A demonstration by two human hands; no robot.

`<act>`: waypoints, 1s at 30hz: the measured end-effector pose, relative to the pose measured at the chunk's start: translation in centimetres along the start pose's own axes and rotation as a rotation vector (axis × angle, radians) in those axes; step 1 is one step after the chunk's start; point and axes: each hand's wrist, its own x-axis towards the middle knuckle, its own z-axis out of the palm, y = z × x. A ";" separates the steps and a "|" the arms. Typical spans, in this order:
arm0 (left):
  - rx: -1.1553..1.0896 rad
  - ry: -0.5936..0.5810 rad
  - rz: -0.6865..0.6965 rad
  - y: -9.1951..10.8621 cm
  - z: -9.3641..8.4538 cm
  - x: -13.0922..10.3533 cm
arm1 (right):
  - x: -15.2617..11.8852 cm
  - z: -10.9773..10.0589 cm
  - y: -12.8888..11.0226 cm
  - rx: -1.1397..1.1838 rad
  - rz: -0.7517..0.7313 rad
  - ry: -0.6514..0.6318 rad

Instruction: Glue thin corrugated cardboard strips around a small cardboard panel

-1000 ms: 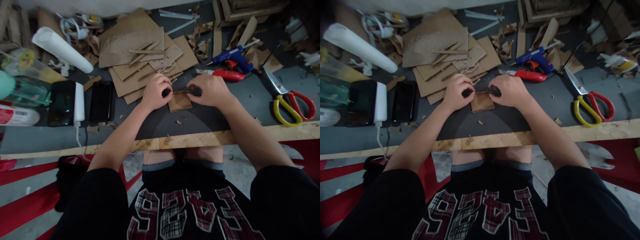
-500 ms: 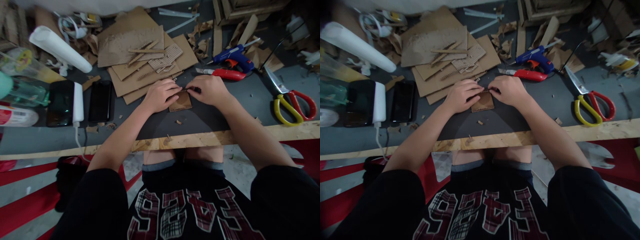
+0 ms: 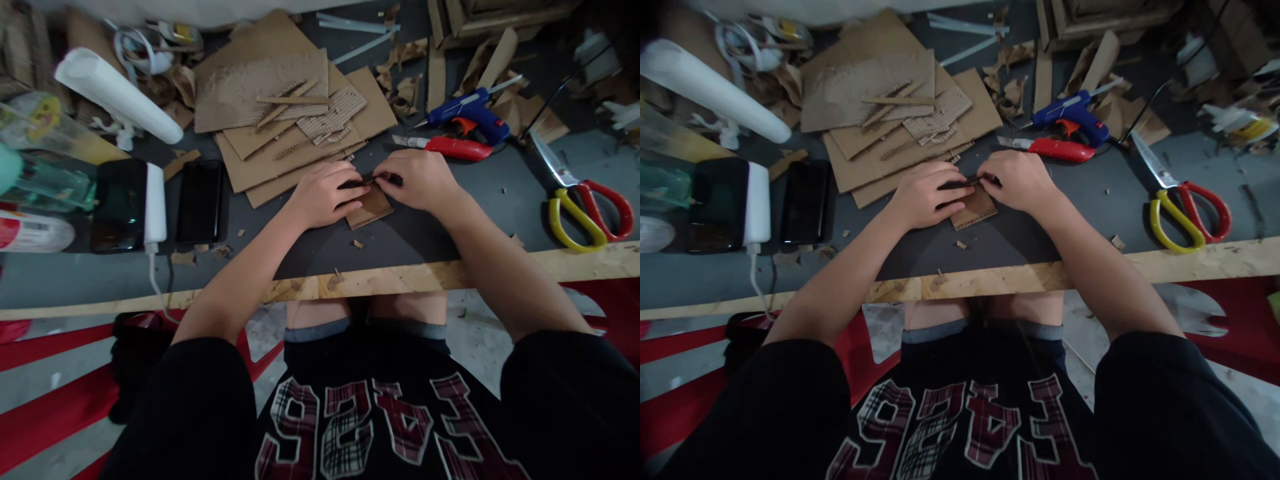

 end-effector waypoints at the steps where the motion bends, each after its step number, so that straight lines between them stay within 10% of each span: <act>1: 0.001 0.002 0.007 0.0 0.1 0.0 | 0.0 0.0 0.0 -0.001 -0.002 0.003; 30: -0.021 0.029 -0.052 0.3 0.0 0.2 | 0.0 0.2 -0.1 0.013 -0.062 -0.003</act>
